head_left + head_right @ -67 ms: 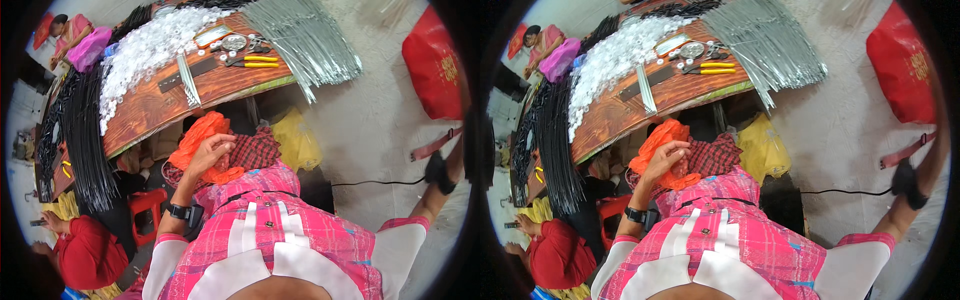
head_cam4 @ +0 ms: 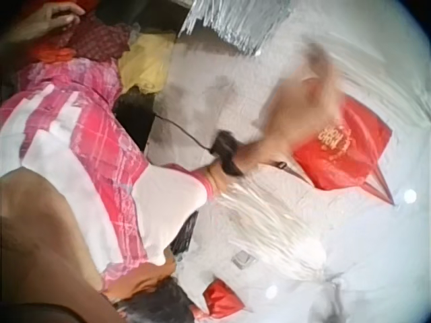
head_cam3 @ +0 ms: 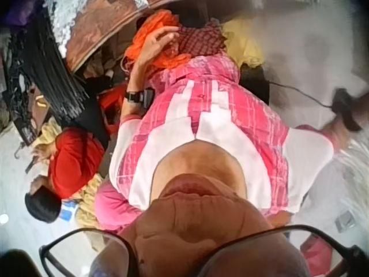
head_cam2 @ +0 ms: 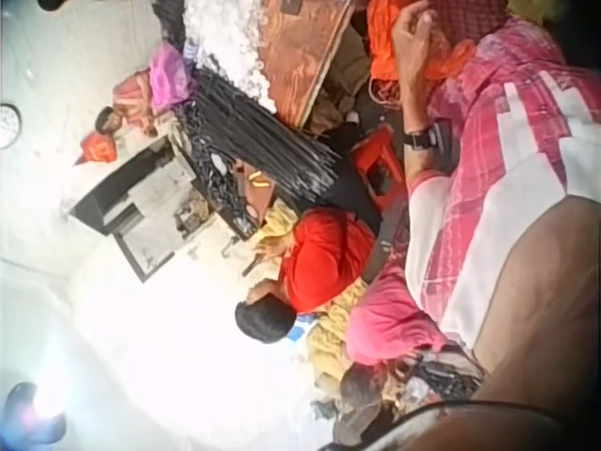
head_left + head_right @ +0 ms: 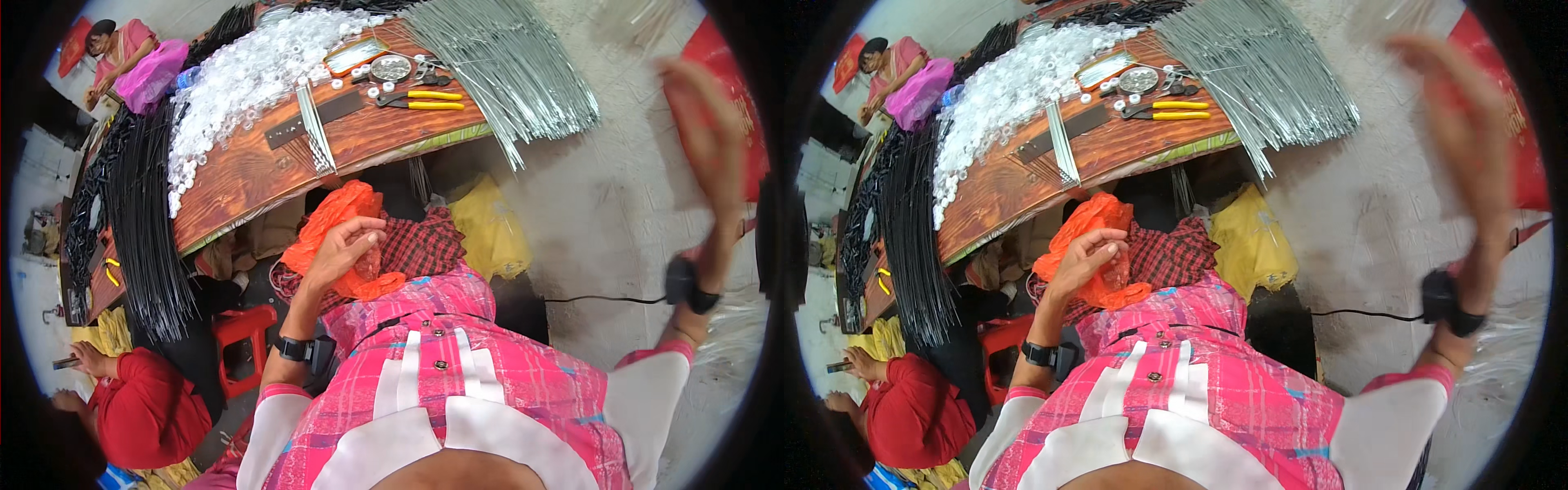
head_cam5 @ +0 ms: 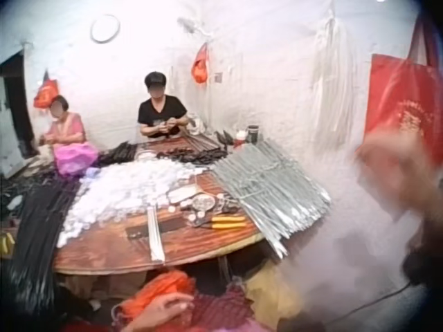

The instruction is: Placing plastic tips onto the ends of metal umbrella ribs.

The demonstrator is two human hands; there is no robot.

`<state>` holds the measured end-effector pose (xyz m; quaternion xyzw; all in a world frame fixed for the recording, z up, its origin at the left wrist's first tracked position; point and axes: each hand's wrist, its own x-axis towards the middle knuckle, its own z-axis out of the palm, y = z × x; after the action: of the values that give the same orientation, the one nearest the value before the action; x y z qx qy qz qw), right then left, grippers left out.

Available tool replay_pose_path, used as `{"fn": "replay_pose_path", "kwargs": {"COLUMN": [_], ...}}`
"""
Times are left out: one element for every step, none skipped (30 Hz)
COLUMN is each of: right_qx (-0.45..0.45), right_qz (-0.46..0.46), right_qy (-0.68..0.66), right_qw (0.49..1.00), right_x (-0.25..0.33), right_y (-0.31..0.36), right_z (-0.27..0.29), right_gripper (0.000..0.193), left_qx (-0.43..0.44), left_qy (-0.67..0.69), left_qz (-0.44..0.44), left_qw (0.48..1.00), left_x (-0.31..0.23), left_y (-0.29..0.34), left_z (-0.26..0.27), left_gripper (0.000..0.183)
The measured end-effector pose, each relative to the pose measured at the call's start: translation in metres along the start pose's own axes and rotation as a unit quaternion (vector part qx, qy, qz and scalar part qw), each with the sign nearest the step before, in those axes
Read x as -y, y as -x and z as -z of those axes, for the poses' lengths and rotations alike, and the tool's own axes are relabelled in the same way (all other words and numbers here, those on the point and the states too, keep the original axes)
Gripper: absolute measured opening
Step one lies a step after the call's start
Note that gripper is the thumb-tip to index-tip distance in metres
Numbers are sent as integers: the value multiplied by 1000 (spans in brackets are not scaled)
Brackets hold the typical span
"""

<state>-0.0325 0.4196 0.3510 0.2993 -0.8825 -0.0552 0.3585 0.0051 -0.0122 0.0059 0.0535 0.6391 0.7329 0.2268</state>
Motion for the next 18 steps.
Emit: {"fn": "replay_pose_path", "kwargs": {"right_qx": [104,155,158,175,142,169,158,146,137,127,127,142,156,134,134,123,111,103], "right_qz": [-55,-49,-17,19,43,38,28,21,14,-2,2,-44,-91,-79,-78,-64,-47,-51], "right_qy": [-220,-301,-359,-367,-381,-398,-430,-456,-484,-488,-494,-543,-588,-583,-585,-583,-582,-591], "right_qw": [968,940,920,913,913,901,889,878,864,863,860,827,789,798,796,801,805,799], "right_x": [46,82,102,115,126,143,159,176,190,202,214,225,233,240,245,249,252,255], "right_y": [-2,-8,-7,-7,-2,-11,-12,-16,-23,-27,-34,-39,-44,-46,-48,-48,-49,-50], "right_z": [-55,-81,-111,-139,-171,-189,-215,-233,-247,-258,-262,-265,-269,-276,-280,-283,-285,-284], "right_gripper": [24,22,20,18,19,20,22,22,23,26,26,29,33,39,39,41,43,43], "left_qx": [-37,-46,-42,-78,-114,-152,-157,-206,-255,-278,-284,-292,-295,-290,-292,-262,-235,-217], "left_qy": [-27,-9,-6,-42,-78,-59,-61,-71,-82,-101,-102,-173,-243,-237,-239,-215,-193,-157], "left_qz": [-36,-29,-33,-55,-78,-70,-72,-111,-148,-139,-137,-185,-231,-245,-243,-238,-233,-252], "left_qw": [998,998,999,995,987,984,983,970,952,945,943,922,895,894,894,910,924,930], "left_x": [2,-7,-13,-20,-24,-28,-28,-26,-26,-36,-46,-55,-63,-68,-77,-87,-97,-104], "left_y": [13,19,20,22,22,24,22,20,19,16,14,9,4,0,-3,-9,-13,-17], "left_z": [6,12,16,19,23,31,37,44,49,48,49,51,54,56,59,60,59,57], "left_gripper": [32,33,33,34,34,35,35,37,39,49,49,54,59,66,66,67,68,64]}}
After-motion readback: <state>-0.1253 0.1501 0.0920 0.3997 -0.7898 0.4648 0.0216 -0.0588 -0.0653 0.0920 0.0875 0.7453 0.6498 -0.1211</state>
